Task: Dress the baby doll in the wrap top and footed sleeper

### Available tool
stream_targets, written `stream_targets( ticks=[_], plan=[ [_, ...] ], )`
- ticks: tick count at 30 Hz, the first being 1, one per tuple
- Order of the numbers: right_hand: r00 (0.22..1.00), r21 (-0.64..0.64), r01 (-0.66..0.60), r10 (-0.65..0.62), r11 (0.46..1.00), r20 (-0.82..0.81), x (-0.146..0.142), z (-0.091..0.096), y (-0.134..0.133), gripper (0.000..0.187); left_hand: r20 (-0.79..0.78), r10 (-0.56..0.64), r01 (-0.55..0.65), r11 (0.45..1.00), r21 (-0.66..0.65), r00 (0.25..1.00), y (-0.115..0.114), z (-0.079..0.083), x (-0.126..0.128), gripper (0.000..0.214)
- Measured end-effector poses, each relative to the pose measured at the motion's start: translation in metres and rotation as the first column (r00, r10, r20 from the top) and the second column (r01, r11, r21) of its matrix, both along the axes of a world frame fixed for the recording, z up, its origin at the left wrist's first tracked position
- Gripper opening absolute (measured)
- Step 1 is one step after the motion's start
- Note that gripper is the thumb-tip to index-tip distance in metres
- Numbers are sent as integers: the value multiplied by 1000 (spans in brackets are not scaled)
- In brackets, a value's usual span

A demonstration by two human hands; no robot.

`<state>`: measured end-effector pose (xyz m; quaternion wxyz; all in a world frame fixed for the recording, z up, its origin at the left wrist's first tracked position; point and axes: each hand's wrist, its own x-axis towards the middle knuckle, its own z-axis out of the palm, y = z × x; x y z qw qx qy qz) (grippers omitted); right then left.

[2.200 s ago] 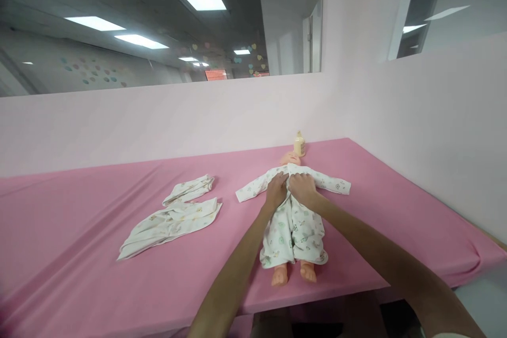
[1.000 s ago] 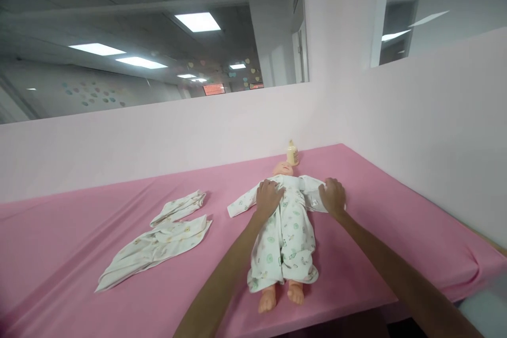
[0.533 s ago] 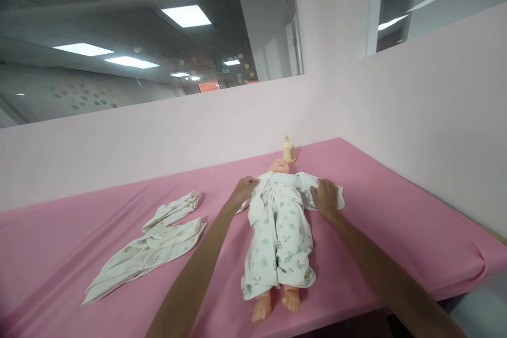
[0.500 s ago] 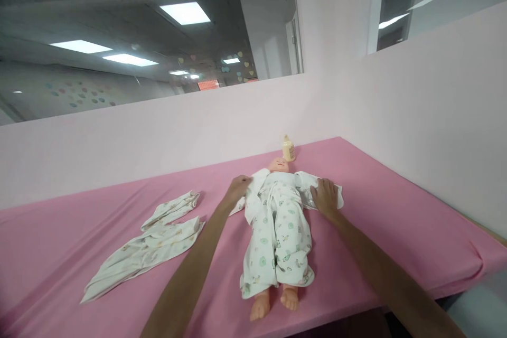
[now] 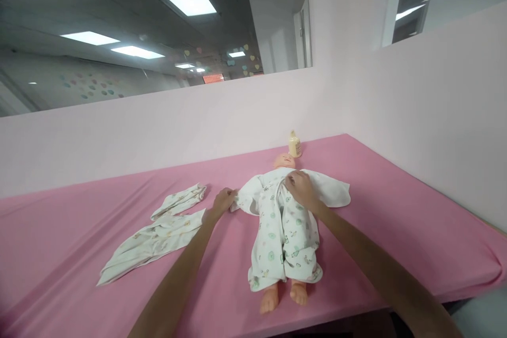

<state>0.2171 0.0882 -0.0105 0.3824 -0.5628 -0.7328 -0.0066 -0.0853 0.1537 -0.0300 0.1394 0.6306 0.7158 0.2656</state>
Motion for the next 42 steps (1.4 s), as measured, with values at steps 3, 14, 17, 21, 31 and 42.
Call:
stream_targets(
  ticks=[3,14,17,21,31,42],
  plan=[
    [983,-97,-14,32,995,181,-39,25,13,27,-73,-71,74,996,41,995,-2,-7,12,33],
    [787,-363,126,130,923,604,-117,25,72,41,-210,-48,89,978,190,976,-12,-19,21,33],
    [774,-387,158,129,908,619,-120,20,77,43,-269,0,49,983,176,963,-14,-19,19,29],
    [772,-398,137,154,907,616,-104,23,79,46,-331,29,15,992,129,943,-15,-18,14,27],
    [850,-429,74,168,900,499,-61,46,76,52,-462,-1,29,998,53,887,-16,-25,17,30],
    [798,-340,118,115,933,591,-67,39,73,49,-493,-193,220,975,-3,848,-13,-27,19,39]
  ],
)
